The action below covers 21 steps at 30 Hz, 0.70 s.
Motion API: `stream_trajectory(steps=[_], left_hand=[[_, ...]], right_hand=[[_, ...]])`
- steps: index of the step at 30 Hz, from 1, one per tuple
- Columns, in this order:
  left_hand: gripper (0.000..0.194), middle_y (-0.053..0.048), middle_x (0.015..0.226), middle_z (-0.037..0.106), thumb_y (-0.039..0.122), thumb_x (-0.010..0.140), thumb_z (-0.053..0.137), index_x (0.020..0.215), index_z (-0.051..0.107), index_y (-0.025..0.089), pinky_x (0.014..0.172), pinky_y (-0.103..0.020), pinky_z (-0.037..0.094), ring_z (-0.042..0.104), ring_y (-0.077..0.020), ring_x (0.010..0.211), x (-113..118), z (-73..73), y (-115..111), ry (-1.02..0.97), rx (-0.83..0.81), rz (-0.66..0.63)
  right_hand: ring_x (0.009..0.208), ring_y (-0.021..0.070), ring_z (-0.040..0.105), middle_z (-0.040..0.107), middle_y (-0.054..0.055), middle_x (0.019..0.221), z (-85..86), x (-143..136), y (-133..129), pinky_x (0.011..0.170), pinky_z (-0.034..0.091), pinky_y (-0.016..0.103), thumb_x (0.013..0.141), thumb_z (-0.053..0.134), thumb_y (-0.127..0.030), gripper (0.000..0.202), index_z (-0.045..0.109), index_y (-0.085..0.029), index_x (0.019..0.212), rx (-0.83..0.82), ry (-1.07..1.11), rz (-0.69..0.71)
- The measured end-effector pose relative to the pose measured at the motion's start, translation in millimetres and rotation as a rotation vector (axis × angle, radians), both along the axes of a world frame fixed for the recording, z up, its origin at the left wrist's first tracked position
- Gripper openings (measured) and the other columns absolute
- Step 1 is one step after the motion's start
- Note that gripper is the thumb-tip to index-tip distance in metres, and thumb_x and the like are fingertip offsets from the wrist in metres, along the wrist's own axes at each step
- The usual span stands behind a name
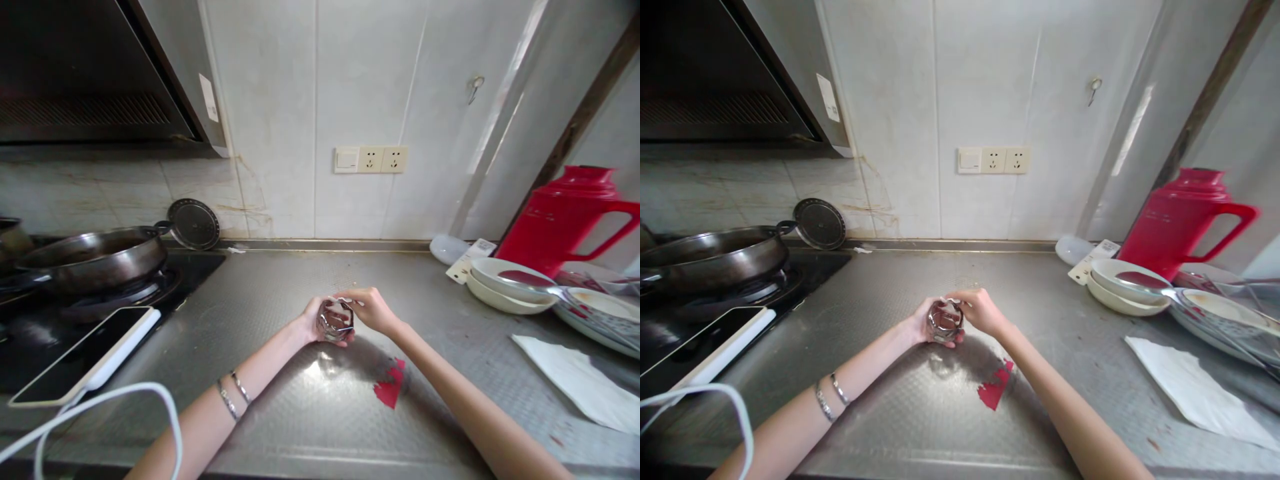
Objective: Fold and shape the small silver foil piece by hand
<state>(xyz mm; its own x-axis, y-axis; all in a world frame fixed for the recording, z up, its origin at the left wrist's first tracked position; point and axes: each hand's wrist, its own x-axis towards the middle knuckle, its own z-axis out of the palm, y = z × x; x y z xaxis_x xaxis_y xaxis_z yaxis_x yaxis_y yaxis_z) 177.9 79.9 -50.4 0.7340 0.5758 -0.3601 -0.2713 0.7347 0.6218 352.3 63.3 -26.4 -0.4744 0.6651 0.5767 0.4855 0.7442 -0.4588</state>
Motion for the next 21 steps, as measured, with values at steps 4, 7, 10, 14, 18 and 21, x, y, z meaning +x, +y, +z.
stream_trajectory(steps=[4, 7, 10, 14, 18, 21], left_hand=[[0.042, -0.021, 0.076, 0.07, 0.043, 0.074, 0.05, 0.088, 0.063, 0.006, 0.055, -0.041, 0.052, 0.068, -0.0335, 0.066, 4, 8.5, -5, 0.098, 0.037, -0.066], [0.041, -0.02, 0.075, 0.07, 0.044, 0.074, 0.049, 0.086, 0.063, 0.007, 0.055, -0.04, 0.052, 0.068, -0.0327, 0.066, 5, 7.4, -5, 0.112, 0.038, -0.04], [0.04, -0.021, 0.074, 0.069, 0.043, 0.074, 0.048, 0.083, 0.063, 0.007, 0.056, -0.039, 0.051, 0.068, -0.0329, 0.067, 4, 1.0, -2, 0.081, 0.019, 0.033], [0.037, -0.02, 0.073, 0.068, 0.039, 0.075, 0.049, 0.087, 0.062, 0.006, 0.057, -0.042, 0.051, 0.067, -0.0345, 0.068, 4, -7.1, 2, 0.007, -0.042, 0.134], [0.035, -0.017, 0.07, 0.068, 0.036, 0.076, 0.046, 0.087, 0.061, 0.007, 0.055, -0.043, 0.051, 0.067, -0.0332, 0.064, 8, -7.4, 0, -0.033, -0.12, 0.21], [0.034, -0.016, 0.07, 0.068, 0.035, 0.077, 0.045, 0.088, 0.062, 0.007, 0.055, -0.042, 0.051, 0.067, -0.0315, 0.062, 11, -2.6, -3, -0.015, -0.122, 0.267]], right_hand=[[0.071, 0.0172, 0.069, 0.075, 0.006, 0.082, 1.8, 3, -8, 0.063, 0.05, 0.023, 0.084, 0.048, -0.017, 0.026, 0.073, -0.018, 0.09, -0.021, 0.109, -0.079], [0.069, 0.0167, 0.069, 0.075, 0.006, 0.082, 0.6, 4, -13, 0.062, 0.049, 0.023, 0.084, 0.047, -0.017, 0.028, 0.073, -0.019, 0.091, -0.029, 0.12, -0.098], [0.075, 0.0172, 0.07, 0.075, 0.006, 0.086, -4.8, 6, -15, 0.066, 0.051, 0.023, 0.084, 0.046, -0.015, 0.03, 0.072, -0.019, 0.096, -0.007, 0.113, -0.103], [0.08, 0.0169, 0.07, 0.075, 0.007, 0.092, -15.0, 9, -13, 0.07, 0.053, 0.024, 0.083, 0.043, -0.01, 0.034, 0.07, -0.018, 0.103, 0.051, 0.052, -0.106], [0.083, 0.0156, 0.07, 0.074, 0.005, 0.095, -19.7, 12, -12, 0.074, 0.054, 0.025, 0.079, 0.04, -0.002, 0.043, 0.068, -0.02, 0.106, 0.128, 0.006, -0.099], [0.082, 0.0165, 0.071, 0.074, 0.006, 0.094, -18.9, 14, -15, 0.072, 0.055, 0.025, 0.08, 0.041, -0.003, 0.04, 0.069, -0.02, 0.104, 0.16, 0.028, -0.12]])
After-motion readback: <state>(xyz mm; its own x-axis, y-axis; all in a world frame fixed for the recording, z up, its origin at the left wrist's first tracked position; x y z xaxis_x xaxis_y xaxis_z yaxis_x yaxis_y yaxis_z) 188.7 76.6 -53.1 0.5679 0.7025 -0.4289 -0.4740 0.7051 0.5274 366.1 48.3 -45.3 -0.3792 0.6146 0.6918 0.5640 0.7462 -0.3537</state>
